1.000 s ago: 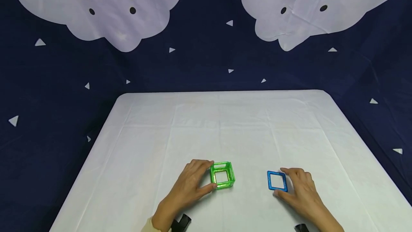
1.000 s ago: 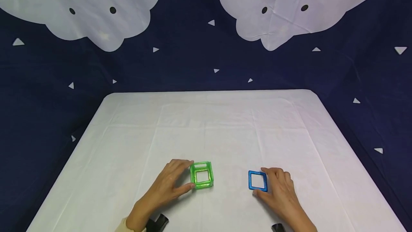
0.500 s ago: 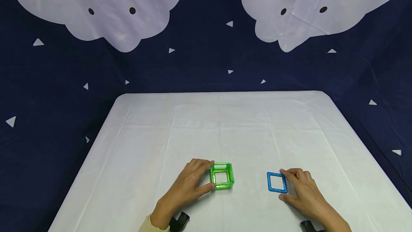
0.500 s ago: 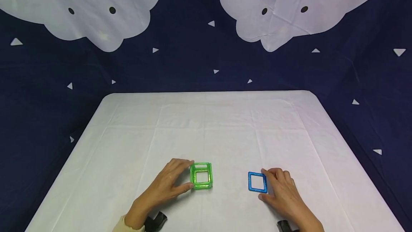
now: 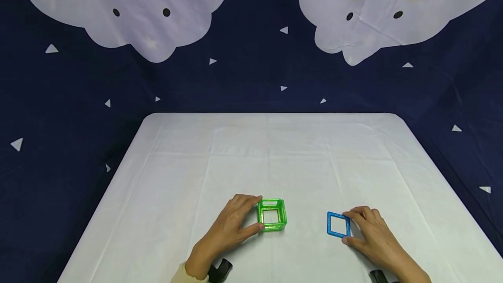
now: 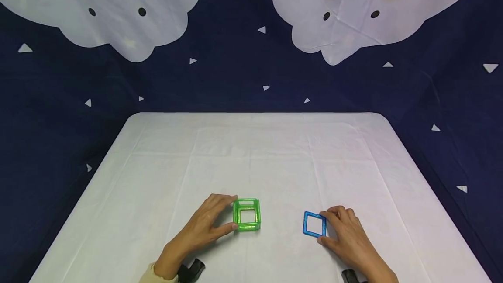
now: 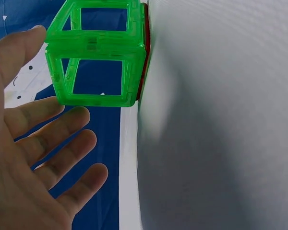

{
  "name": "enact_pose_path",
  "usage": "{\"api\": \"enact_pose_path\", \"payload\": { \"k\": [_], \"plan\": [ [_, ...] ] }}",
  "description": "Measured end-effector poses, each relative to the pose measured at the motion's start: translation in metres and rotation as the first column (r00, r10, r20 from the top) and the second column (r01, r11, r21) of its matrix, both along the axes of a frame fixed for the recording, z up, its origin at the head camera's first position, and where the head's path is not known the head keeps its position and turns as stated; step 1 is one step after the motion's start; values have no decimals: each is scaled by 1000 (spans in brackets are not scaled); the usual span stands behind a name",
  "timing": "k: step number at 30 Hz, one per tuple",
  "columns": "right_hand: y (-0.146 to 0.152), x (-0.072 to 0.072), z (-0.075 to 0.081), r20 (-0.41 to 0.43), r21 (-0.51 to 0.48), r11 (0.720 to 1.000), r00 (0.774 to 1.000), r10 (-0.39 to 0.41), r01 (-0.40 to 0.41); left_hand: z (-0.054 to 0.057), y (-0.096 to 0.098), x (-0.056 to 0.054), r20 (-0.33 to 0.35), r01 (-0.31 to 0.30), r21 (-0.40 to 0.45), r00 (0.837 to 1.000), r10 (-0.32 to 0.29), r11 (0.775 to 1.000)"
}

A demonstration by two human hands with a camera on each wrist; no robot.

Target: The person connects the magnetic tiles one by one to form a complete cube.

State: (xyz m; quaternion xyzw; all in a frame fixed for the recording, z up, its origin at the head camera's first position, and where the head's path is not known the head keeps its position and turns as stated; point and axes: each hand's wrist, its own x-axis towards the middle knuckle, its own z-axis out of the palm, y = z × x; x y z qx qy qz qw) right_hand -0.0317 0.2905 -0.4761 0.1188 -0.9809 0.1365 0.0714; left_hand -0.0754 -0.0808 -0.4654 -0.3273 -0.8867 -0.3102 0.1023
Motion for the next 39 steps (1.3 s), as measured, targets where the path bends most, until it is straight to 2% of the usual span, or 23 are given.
{"api": "enact_pose_path", "payload": {
  "k": [4, 17, 30, 39],
  "plan": [
    [1, 0, 2, -4, 10, 1000, 1000, 3, -3, 0, 1, 0, 13, -2, 2, 1000, 1, 1000],
    [-11, -7, 15, -160, -32, 997, 985, 62, -68, 2, 2, 0, 21, -9, -4, 1000, 9, 1000],
    [-44, -23, 40, -160, -85, 983, 976, 150, -165, 1, 1, 3, 19, -12, 2, 1000, 12, 1000],
    [-65, -32, 48, -177, -123, 966, 963, 203, -226, 1, 0, 2, -11, -18, -5, 1000, 18, 1000]
  ]
}}
